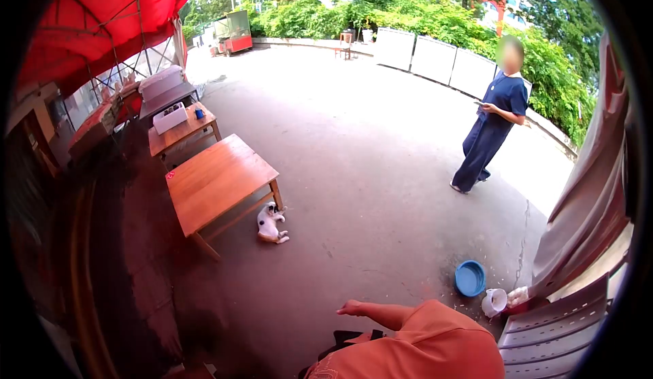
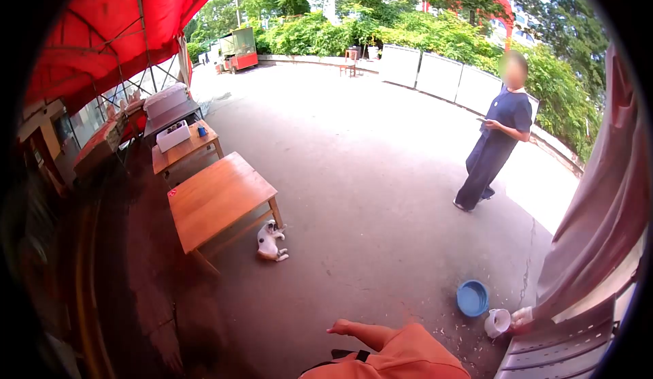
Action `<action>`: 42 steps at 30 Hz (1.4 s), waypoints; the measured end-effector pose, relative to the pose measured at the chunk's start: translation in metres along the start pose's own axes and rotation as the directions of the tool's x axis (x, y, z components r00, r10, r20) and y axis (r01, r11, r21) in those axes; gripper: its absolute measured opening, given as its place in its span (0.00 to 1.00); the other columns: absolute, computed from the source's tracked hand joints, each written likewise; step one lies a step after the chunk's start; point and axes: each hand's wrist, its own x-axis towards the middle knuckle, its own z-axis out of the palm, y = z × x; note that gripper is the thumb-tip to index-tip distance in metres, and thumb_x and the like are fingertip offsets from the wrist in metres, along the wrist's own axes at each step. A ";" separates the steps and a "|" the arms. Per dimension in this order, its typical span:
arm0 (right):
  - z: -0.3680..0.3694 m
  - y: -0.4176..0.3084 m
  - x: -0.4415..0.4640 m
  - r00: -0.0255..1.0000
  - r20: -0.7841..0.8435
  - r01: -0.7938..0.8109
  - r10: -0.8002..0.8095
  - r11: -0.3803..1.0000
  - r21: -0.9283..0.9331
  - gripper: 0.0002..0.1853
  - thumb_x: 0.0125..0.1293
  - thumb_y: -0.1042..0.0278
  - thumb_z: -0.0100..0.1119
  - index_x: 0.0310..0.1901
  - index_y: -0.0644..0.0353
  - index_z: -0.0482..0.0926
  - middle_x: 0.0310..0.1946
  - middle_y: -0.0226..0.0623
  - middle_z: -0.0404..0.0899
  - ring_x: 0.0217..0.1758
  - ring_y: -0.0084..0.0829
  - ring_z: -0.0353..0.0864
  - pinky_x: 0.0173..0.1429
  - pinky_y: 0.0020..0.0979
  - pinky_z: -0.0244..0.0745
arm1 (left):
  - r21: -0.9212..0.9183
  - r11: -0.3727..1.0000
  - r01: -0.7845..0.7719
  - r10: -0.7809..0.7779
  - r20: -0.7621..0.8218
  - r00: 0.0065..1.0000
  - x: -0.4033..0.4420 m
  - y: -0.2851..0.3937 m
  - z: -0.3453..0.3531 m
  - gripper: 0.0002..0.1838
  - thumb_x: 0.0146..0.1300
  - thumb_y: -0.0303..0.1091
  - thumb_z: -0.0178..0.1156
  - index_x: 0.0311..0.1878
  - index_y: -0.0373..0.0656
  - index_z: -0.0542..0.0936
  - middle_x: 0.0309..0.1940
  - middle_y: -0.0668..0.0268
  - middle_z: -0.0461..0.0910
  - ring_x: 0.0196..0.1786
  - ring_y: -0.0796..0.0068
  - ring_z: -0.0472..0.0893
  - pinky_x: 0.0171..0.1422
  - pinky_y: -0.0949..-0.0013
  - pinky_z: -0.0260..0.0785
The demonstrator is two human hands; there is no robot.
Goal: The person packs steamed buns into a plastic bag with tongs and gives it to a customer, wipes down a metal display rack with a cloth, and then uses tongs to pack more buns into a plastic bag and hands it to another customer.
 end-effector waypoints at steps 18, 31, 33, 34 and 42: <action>0.095 -0.303 0.146 0.962 0.215 -0.145 0.170 0.981 -0.126 0.25 0.57 0.49 0.63 0.45 0.64 0.82 0.35 0.41 0.83 0.37 0.32 0.81 0.40 0.38 0.77 | 0.449 0.876 -0.178 0.209 -0.020 0.978 0.226 0.241 -0.304 0.25 0.52 0.41 0.65 0.53 0.40 0.74 0.48 0.52 0.78 0.51 0.55 0.78 0.54 0.60 0.71; 0.110 -0.704 0.514 0.979 0.198 0.029 0.048 0.929 -0.369 0.21 0.60 0.47 0.59 0.39 0.60 0.80 0.25 0.38 0.78 0.26 0.32 0.78 0.28 0.35 0.73 | 0.228 0.972 0.047 0.045 -0.380 0.924 0.403 0.437 -0.514 0.13 0.54 0.40 0.63 0.26 0.40 0.77 0.19 0.58 0.80 0.21 0.65 0.81 0.33 0.64 0.73; 0.112 -0.826 0.564 0.955 0.240 0.195 -0.173 0.978 -0.069 0.17 0.62 0.52 0.59 0.29 0.59 0.79 0.17 0.30 0.72 0.17 0.25 0.68 0.20 0.30 0.64 | 0.189 0.976 0.109 -0.017 -0.435 0.900 0.423 0.467 -0.561 0.12 0.55 0.39 0.62 0.27 0.40 0.78 0.19 0.59 0.80 0.22 0.65 0.82 0.33 0.64 0.73; 0.112 -0.885 0.578 0.907 0.265 0.341 -0.327 0.940 -0.008 0.17 0.63 0.53 0.57 0.28 0.59 0.79 0.17 0.29 0.72 0.18 0.24 0.68 0.21 0.31 0.64 | 0.142 0.981 0.135 -0.052 -0.472 0.880 0.428 0.475 -0.582 0.11 0.55 0.39 0.62 0.28 0.40 0.78 0.19 0.59 0.80 0.22 0.65 0.82 0.33 0.64 0.73; 0.184 -1.240 0.682 0.694 0.374 0.639 -0.614 0.766 0.072 0.18 0.63 0.53 0.57 0.39 0.61 0.81 0.31 0.36 0.82 0.35 0.27 0.81 0.37 0.31 0.74 | 0.282 0.948 0.148 0.055 -0.604 0.795 0.575 0.490 -0.693 0.11 0.48 0.30 0.59 0.37 0.41 0.78 0.33 0.53 0.80 0.41 0.54 0.80 0.47 0.58 0.72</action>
